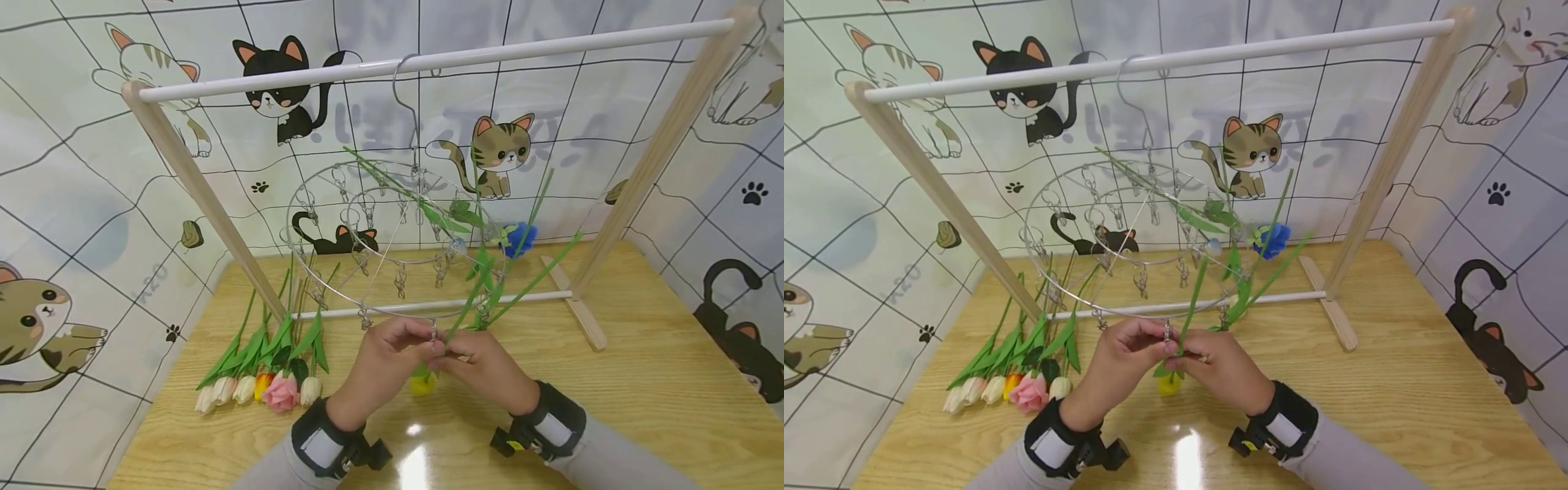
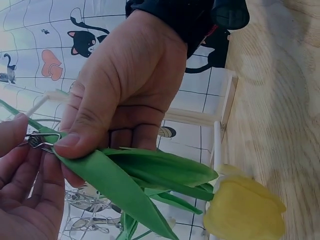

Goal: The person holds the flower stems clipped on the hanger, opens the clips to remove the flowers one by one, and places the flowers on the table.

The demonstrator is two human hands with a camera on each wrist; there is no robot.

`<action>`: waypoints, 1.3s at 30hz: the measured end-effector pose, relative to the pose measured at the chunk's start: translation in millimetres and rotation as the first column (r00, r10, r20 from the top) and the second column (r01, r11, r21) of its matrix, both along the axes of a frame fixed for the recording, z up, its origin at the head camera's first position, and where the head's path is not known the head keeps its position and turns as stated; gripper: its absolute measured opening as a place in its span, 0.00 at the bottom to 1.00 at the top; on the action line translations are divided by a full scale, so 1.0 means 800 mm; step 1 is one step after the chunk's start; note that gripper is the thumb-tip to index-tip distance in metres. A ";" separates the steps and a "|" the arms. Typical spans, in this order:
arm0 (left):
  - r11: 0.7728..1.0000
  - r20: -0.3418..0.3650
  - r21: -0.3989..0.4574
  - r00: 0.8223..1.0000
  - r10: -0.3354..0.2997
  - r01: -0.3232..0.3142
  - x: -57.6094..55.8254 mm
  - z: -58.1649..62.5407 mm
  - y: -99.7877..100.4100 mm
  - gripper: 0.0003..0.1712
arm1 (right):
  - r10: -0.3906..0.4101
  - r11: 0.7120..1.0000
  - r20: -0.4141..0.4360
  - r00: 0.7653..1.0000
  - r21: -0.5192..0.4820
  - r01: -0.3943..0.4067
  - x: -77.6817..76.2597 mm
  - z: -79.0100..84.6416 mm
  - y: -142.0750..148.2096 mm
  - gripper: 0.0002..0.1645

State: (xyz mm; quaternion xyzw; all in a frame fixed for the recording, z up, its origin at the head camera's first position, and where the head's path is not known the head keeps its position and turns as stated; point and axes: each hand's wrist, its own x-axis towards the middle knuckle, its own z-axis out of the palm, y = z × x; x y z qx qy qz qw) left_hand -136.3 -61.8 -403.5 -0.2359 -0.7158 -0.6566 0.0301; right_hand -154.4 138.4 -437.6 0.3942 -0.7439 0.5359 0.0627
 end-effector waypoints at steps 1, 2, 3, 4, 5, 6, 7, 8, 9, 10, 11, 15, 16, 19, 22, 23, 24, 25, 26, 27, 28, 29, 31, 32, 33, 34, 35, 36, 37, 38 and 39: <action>1.000 -0.006 0.005 1.000 -0.002 0.002 0.000 -0.001 0.000 0.08 | 0.000 1.000 -0.005 1.000 0.002 0.000 0.000 0.000 0.000 0.08; 1.000 -0.013 0.008 1.000 -0.005 0.005 0.000 -0.001 0.000 0.07 | 0.000 1.000 -0.011 1.000 0.005 0.000 0.000 0.000 0.000 0.10; 1.000 -0.020 0.010 1.000 -0.005 0.005 0.001 -0.002 0.000 0.06 | 0.002 1.000 -0.016 1.000 0.006 -0.002 0.000 0.000 -0.001 0.11; 1.000 -0.027 0.012 1.000 -0.007 0.007 0.001 -0.002 0.000 0.06 | 0.002 1.000 -0.024 1.000 0.006 -0.002 0.000 0.000 -0.001 0.11; 1.000 -0.037 0.014 0.999 -0.008 0.009 0.001 -0.002 0.000 0.06 | 0.003 1.000 -0.031 1.000 0.004 -0.003 0.000 0.000 -0.002 0.12; 1.000 -0.044 0.018 0.999 -0.010 0.010 0.002 -0.002 0.000 0.05 | 0.005 1.000 -0.039 0.999 0.002 -0.005 0.000 0.000 -0.002 0.12; 1.000 -0.051 0.023 0.999 -0.012 0.013 0.002 -0.003 0.000 0.05 | 0.009 1.000 -0.047 0.999 -0.003 -0.009 0.000 0.000 -0.002 0.13; 1.000 -0.060 0.027 0.998 -0.013 0.015 0.002 -0.003 0.000 0.05 | 0.011 1.000 -0.052 0.999 -0.006 -0.012 0.000 0.000 -0.003 0.14; 0.999 -0.069 0.032 0.998 -0.015 0.017 0.002 -0.003 0.000 0.05 | 0.013 1.000 -0.059 0.998 -0.008 -0.013 0.000 0.000 -0.003 0.14; 0.999 -0.081 0.036 0.997 -0.016 0.019 0.002 -0.004 0.000 0.06 | 0.011 1.000 -0.065 0.998 -0.008 -0.011 0.000 0.000 -0.004 0.15; 0.999 -0.095 0.039 0.995 -0.017 0.021 0.001 -0.004 0.000 0.06 | 0.010 1.000 -0.071 0.997 -0.007 -0.010 0.000 0.000 -0.004 0.15; 0.999 -0.149 0.027 0.989 -0.015 0.019 0.000 -0.005 -0.003 0.06 | -0.003 1.000 -0.068 0.998 0.008 0.004 0.000 0.001 -0.004 0.15; 1.000 -0.160 0.022 0.987 -0.009 0.012 -0.001 -0.005 -0.004 0.07 | -0.007 1.000 -0.066 0.998 0.013 0.008 0.000 0.001 -0.004 0.15; 0.999 -0.164 0.010 0.986 0.033 -0.032 -0.003 -0.001 -0.007 0.05 | -0.018 0.999 -0.062 0.998 0.035 0.020 0.001 0.002 -0.003 0.13; 0.996 -0.125 0.003 0.988 0.088 -0.089 -0.005 0.005 -0.011 0.06 | -0.027 0.998 -0.073 0.997 0.062 0.032 0.002 0.003 -0.002 0.13; 0.994 -0.103 -0.004 0.989 0.106 -0.107 -0.005 0.007 -0.012 0.06 | -0.028 0.997 -0.076 0.997 0.072 0.034 0.002 0.004 -0.001 0.13; 0.992 -0.083 -0.016 0.989 0.123 -0.125 -0.005 0.008 -0.013 0.07 | -0.029 0.996 -0.081 0.996 0.081 0.036 0.003 0.005 -0.001 0.13; 0.990 -0.061 -0.029 0.989 0.135 -0.137 -0.006 0.009 -0.015 0.07 | -0.028 0.995 -0.089 0.996 0.090 0.036 0.003 0.005 -0.001 0.14; 0.988 -0.041 -0.045 0.989 0.144 -0.146 -0.006 0.009 -0.016 0.08 | -0.028 0.994 -0.098 0.995 0.100 0.038 0.003 0.006 0.000 0.14; 0.987 -0.027 -0.061 0.988 0.150 -0.151 -0.006 0.009 -0.017 0.08 | -0.027 0.993 -0.106 0.994 0.110 0.038 0.004 0.007 0.000 0.14; 0.985 -0.017 -0.074 0.988 0.155 -0.155 -0.006 0.009 -0.017 0.08 | -0.027 0.992 -0.114 0.993 0.120 0.041 0.004 0.007 0.000 0.14; 0.984 -0.011 -0.083 0.987 0.158 -0.158 -0.007 0.009 -0.017 0.08 | -0.024 0.990 -0.124 0.992 0.132 0.041 0.004 0.008 0.001 0.15; 0.984 -0.011 -0.084 0.987 0.157 -0.158 -0.007 0.009 -0.017 0.07 | -0.022 0.986 -0.156 0.988 0.160 0.047 0.004 0.010 0.001 0.16; 0.985 -0.024 -0.079 0.988 0.153 -0.154 -0.007 0.009 -0.017 0.07 | -0.020 0.984 -0.164 0.986 0.173 0.049 0.004 0.010 0.002 0.16; 0.986 -0.046 -0.070 0.988 0.148 -0.151 -0.008 0.008 -0.016 0.08 | -0.017 0.981 -0.178 0.984 0.186 0.050 0.003 0.011 0.002 0.17; 0.987 -0.065 -0.061 0.988 0.143 -0.147 -0.008 0.009 -0.016 0.08 | -0.013 0.979 -0.192 0.981 0.197 0.052 0.003 0.012 0.002 0.17; 0.988 -0.083 -0.053 0.987 0.141 -0.146 -0.008 0.009 -0.015 0.09 | -0.008 0.977 -0.205 0.979 0.206 0.051 0.004 0.013 0.003 0.18; 0.988 -0.100 -0.048 0.985 0.138 -0.144 -0.008 0.009 -0.015 0.10 | -0.004 0.975 -0.217 0.976 0.214 0.052 0.004 0.014 0.003 0.19; 0.989 -0.116 -0.044 0.984 0.136 -0.142 -0.008 0.009 -0.015 0.11 | 0.001 0.974 -0.229 0.973 0.220 0.051 0.004 0.015 0.004 0.20; 0.989 -0.131 -0.040 0.982 0.133 -0.140 -0.008 0.009 -0.015 0.12 | 0.008 0.973 -0.238 0.971 0.227 0.048 0.005 0.016 0.004 0.20; 0.990 -0.132 -0.037 0.982 0.133 -0.139 -0.008 0.008 -0.014 0.12 | 0.013 0.972 -0.254 0.967 0.232 0.048 0.005 0.017 0.005 0.21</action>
